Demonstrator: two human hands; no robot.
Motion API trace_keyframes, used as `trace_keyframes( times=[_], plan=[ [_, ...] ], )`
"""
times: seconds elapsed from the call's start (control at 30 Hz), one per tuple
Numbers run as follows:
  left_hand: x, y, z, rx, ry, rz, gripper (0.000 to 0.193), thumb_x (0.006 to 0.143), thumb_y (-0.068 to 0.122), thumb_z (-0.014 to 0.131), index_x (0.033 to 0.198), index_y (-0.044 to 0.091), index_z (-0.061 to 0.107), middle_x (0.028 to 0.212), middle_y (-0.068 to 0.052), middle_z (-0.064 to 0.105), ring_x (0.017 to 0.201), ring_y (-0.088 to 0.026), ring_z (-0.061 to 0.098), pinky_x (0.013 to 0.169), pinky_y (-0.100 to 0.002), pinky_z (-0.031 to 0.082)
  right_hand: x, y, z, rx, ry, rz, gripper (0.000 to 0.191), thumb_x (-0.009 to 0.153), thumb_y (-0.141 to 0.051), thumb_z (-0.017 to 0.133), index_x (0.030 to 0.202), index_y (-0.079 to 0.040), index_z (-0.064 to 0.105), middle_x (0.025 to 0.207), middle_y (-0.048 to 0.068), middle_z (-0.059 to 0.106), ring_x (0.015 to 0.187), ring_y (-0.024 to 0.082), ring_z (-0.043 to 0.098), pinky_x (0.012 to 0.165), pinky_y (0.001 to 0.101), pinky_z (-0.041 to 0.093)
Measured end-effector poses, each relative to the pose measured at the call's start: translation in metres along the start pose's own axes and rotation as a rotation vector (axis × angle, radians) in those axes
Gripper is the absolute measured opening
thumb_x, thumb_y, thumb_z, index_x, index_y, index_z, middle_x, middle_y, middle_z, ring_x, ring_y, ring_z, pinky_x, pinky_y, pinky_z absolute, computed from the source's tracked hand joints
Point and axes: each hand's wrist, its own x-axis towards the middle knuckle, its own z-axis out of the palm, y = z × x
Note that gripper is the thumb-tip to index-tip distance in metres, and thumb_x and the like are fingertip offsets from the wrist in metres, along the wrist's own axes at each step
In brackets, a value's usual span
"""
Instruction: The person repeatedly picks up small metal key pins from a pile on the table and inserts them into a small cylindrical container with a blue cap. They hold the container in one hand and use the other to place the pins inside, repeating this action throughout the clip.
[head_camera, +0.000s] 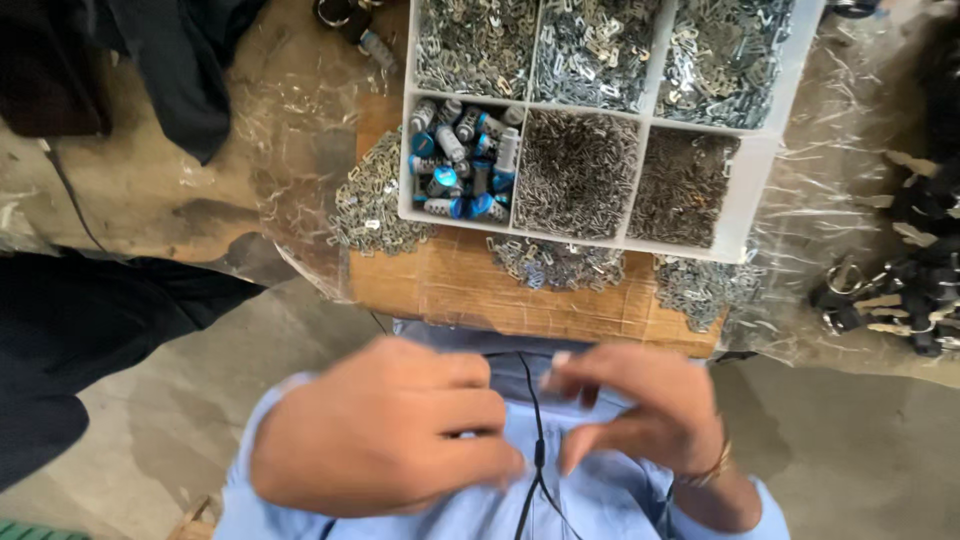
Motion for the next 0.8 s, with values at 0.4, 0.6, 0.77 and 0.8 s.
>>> trace_keyframes(
  times=[0.4, 0.6, 0.77, 0.8],
  plan=[
    [0.033, -0.067, 0.006, 0.648, 0.613, -0.459, 0.024, 0.091, 0.012, 0.084, 0.112, 0.007, 0.073, 0.111, -0.006, 0.071, 0.101, -0.031, 0.063, 0.089, -0.039, 0.052, 0.116, -0.005, -0.082, -0.335, 0.253, -0.128, 0.015, 0.101, -0.005, 0.079, 0.109, 0.006, 0.072, 0.095, 0.015, 0.075, 0.076, 0.015, 0.074, 0.063, 0.0218, 0.061],
    [0.025, -0.048, 0.015, 0.429, 0.79, -0.333, 0.021, 0.096, -0.003, 0.079, 0.113, 0.008, 0.073, 0.113, -0.001, 0.072, 0.103, -0.023, 0.073, 0.087, -0.034, 0.061, 0.109, 0.011, -0.058, 0.417, 0.144, 0.305, 0.026, 0.095, -0.006, 0.068, 0.121, 0.0, 0.069, 0.103, 0.011, 0.078, 0.083, 0.011, 0.075, 0.065, 0.0214, 0.064],
    [0.05, -0.039, 0.011, 0.458, 0.568, -0.128, 0.026, 0.081, -0.009, 0.075, 0.107, -0.003, 0.074, 0.115, -0.015, 0.069, 0.107, -0.031, 0.069, 0.091, -0.041, 0.06, 0.088, 0.027, -0.06, 0.527, 0.202, 0.14, 0.023, 0.104, 0.0, 0.07, 0.124, 0.01, 0.067, 0.108, 0.022, 0.075, 0.093, 0.019, 0.074, 0.081, 0.0273, 0.063],
    [0.053, -0.039, 0.008, 0.513, 0.553, -0.206, 0.027, 0.079, -0.008, 0.075, 0.105, -0.002, 0.075, 0.112, -0.014, 0.069, 0.103, -0.03, 0.067, 0.088, -0.041, 0.058, 0.088, 0.03, -0.061, 0.646, 0.286, 0.177, 0.024, 0.105, 0.0, 0.069, 0.126, 0.01, 0.067, 0.106, 0.022, 0.075, 0.09, 0.02, 0.074, 0.076, 0.0269, 0.063]
  ],
)
